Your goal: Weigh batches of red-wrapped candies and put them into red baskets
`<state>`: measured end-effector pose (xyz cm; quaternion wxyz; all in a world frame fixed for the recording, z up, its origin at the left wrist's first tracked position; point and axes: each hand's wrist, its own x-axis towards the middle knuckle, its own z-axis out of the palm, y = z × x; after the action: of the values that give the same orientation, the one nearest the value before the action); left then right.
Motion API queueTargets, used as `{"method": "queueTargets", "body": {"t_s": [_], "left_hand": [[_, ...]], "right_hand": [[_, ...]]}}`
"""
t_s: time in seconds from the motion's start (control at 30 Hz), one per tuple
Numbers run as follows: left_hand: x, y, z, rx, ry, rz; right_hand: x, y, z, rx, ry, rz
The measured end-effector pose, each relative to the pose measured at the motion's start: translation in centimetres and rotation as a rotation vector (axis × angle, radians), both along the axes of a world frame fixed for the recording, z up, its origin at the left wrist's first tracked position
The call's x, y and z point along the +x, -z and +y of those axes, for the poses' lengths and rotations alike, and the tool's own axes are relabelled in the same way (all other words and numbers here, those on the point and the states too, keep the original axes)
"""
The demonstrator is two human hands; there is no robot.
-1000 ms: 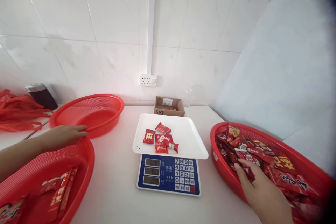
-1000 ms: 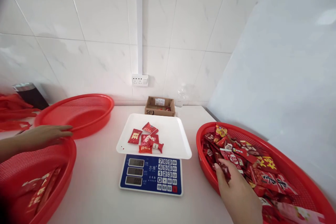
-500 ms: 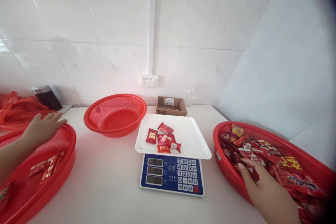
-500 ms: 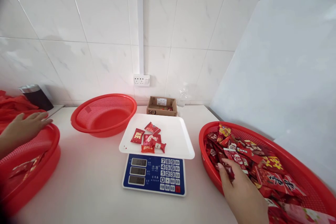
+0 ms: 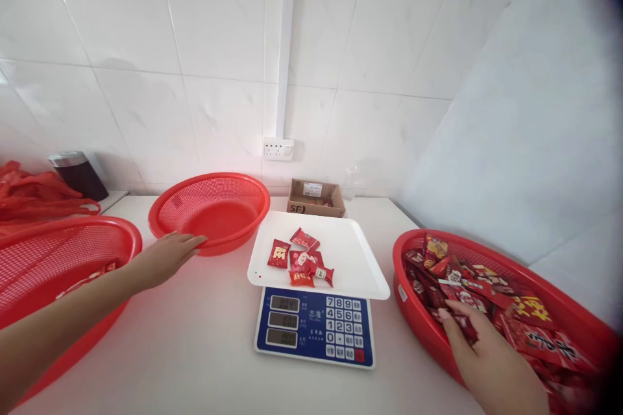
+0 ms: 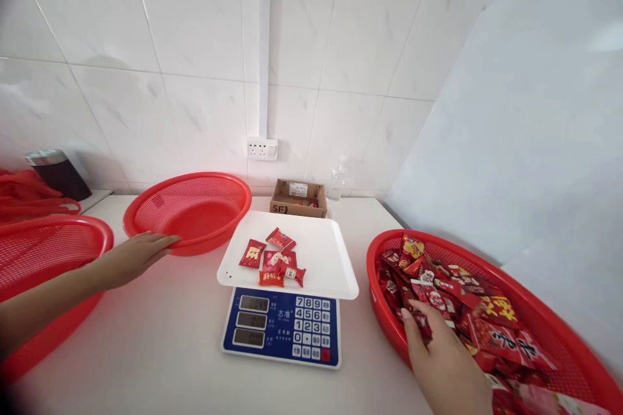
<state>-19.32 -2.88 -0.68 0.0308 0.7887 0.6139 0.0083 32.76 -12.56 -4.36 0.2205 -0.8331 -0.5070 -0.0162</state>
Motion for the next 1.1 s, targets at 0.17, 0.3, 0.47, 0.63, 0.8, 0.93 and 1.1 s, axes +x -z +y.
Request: {"method": "queueTargets", "body": {"t_s": [0.17,0.3,0.47,0.63,0.8,0.93,1.1], "left_hand": [[-2.4,0.9,-0.2,0.043,0.015,0.043],[-2.5,1.0,0.1,0.032,-0.013,0.082],[-1.1,1.1,1.2,0.014,0.0,0.105],[2.0,0.4,0.9,0.09,-0.088,-0.016],[9.7,-0.5,-0.3,0.153,0.034,-0.205],[15.5,-0.1,0.2,0.097,0.275,-0.282],[18.2,0.4,1.6,0.076,0.364,-0.272]], "right_hand": [[0.0,0.1,-0.1,0.021,-0.008,-0.025],[0.0,0.3,0.0,0.008,-0.031,-0.036],[0.0,0.4,0.0,0.009,-0.033,-0.023],[-0.2,0.1,-0.1,0.009,-0.03,-0.024],[-0.7,-0.4,-0.2,-0.008,-0.008,-0.059],[-1.0,-0.6,-0.1,-0.026,0.003,-0.041],[-1.2,-0.9,-0.2,-0.024,-0.02,-0.04]]}}
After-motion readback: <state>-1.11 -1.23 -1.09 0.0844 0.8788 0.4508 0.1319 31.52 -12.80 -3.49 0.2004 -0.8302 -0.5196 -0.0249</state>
